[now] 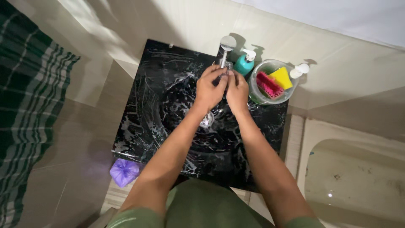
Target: The person cleans a black bathroom sink with soap and a cloth, then rinses the faucet and basin with water.
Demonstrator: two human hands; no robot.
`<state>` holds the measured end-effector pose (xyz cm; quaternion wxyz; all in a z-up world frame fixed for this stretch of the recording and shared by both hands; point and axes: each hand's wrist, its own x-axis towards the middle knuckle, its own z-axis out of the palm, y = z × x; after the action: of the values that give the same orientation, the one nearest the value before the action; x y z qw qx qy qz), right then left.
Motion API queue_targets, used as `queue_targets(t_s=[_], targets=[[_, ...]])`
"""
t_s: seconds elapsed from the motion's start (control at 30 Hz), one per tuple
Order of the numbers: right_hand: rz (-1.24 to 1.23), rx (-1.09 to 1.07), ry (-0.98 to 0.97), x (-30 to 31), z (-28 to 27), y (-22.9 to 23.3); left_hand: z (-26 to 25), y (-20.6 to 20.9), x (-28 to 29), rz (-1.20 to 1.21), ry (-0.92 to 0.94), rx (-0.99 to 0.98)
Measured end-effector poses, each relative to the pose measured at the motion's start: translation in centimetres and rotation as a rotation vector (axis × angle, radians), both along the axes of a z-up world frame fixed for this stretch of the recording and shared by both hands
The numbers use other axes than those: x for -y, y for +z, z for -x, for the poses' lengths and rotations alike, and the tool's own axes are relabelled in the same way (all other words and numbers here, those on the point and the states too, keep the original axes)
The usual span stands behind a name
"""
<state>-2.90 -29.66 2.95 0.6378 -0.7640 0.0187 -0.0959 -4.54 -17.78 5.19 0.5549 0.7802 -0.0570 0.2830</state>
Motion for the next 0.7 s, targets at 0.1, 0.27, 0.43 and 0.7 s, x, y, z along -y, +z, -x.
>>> queue_targets(t_s=[0.1,0.27,0.43,0.7], targets=[[-0.133,-0.047,0.035,-0.5,0.7,1.1,1.1,-0.9,-0.2,0.003,-0.016,-0.015],[-0.033,0.016,0.06,-1.3,-0.8,2.4,-1.2,-2.0,-0.4,0.541,-0.205,-0.349],[-0.155,-0.166,0.083,-1.8,-2.9,2.7,-2.1,-3.4,-2.4,0.68,-0.325,-0.385],[-0.142,-0.227,0.164,-0.3,-0.7,0.3,1.9,-7.6,-9.7,-0.323,0.249,-0.277]])
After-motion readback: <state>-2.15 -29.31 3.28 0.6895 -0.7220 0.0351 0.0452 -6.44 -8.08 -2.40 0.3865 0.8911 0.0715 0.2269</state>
